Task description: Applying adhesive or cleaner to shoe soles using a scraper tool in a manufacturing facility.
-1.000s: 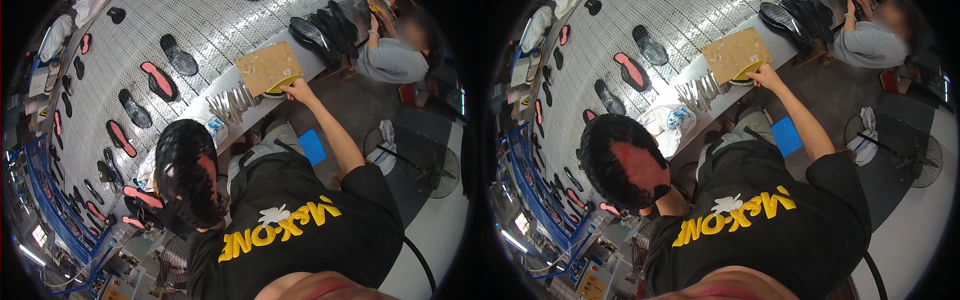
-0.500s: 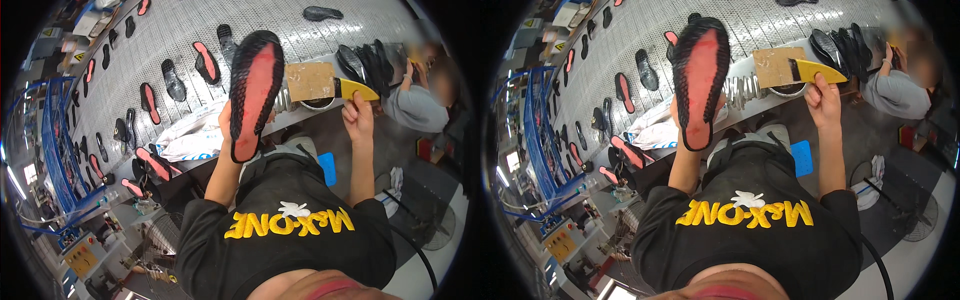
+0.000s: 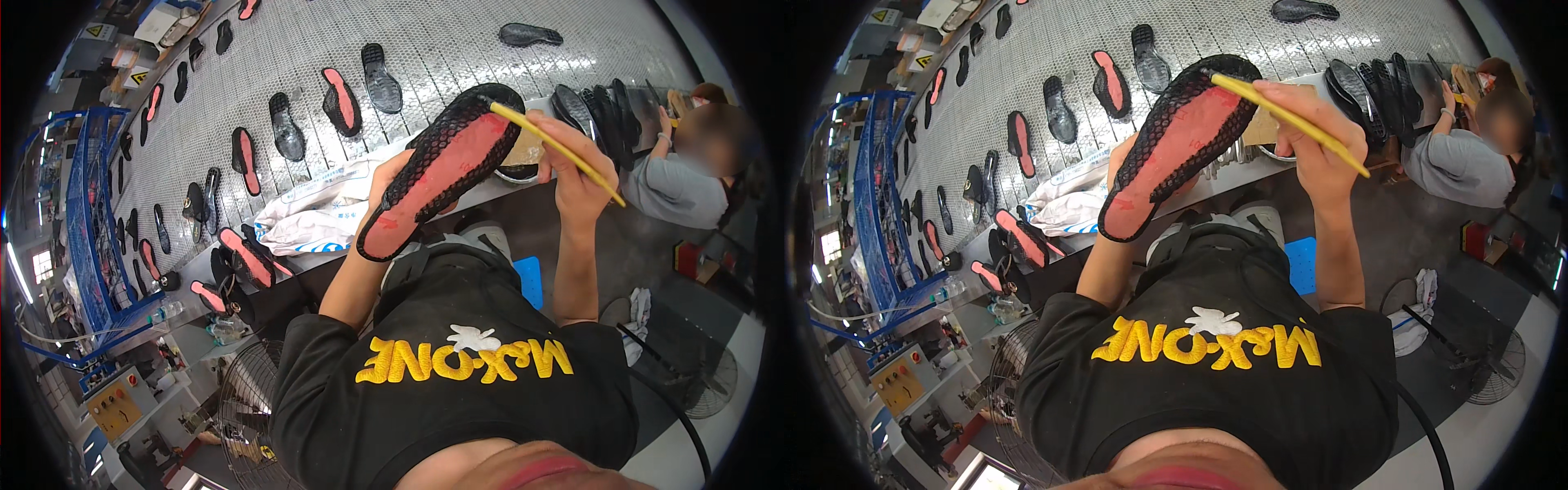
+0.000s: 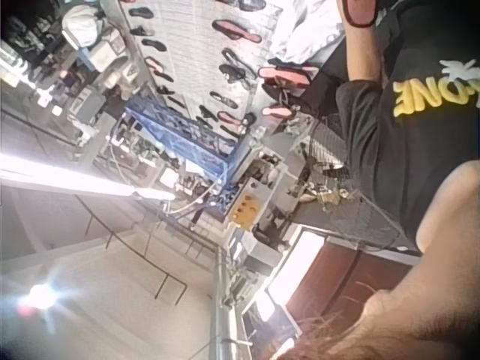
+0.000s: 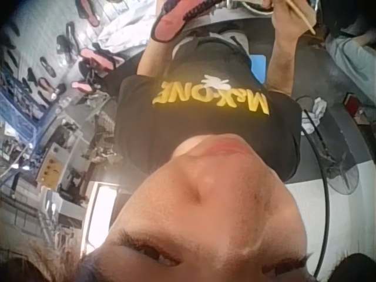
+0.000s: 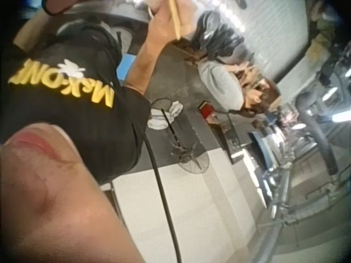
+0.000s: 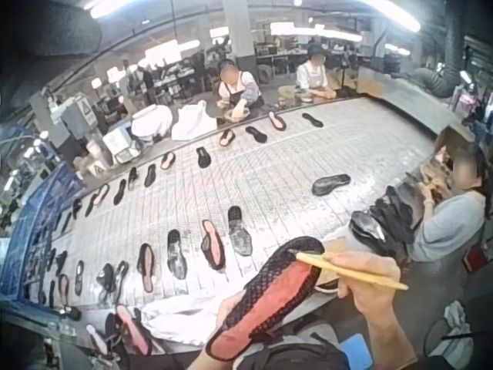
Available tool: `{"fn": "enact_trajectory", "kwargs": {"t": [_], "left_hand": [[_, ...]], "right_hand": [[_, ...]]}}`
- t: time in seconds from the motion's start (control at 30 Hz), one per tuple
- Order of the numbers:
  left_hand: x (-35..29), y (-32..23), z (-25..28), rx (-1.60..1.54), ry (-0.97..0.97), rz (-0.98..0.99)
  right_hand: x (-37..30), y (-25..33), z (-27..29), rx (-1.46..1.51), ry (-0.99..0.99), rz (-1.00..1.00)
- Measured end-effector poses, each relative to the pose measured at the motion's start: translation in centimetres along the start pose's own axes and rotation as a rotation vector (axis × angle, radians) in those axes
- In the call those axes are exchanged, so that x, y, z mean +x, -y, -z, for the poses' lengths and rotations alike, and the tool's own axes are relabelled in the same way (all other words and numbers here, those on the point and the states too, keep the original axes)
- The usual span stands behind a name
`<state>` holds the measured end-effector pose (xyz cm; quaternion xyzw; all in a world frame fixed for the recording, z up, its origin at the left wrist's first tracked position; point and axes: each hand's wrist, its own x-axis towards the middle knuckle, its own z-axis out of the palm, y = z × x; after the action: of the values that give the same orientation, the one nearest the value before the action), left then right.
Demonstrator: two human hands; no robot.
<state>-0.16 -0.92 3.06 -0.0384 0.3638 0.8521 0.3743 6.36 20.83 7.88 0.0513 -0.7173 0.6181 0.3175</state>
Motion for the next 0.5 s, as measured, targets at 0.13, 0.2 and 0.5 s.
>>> {"fn": "enact_trajectory", "kwargs": {"t": [0.13,0.2,0.5], "left_hand": [[-0.3,-0.9,-0.1,0.105,0.044,-0.044],[-0.3,-1.0,0.1,0.183,0.045,-0.083],[-0.2,-0.9,0.3,0.357,0.207,-0.015]], "right_hand": [[-0.7,-0.8,1.1,-0.107,0.230,0.157],[-1.1,-1.0,1.6,0.086,0.248,0.146],[-0.3,1.4,1.7,-0.236,0.542,0.343]]}}
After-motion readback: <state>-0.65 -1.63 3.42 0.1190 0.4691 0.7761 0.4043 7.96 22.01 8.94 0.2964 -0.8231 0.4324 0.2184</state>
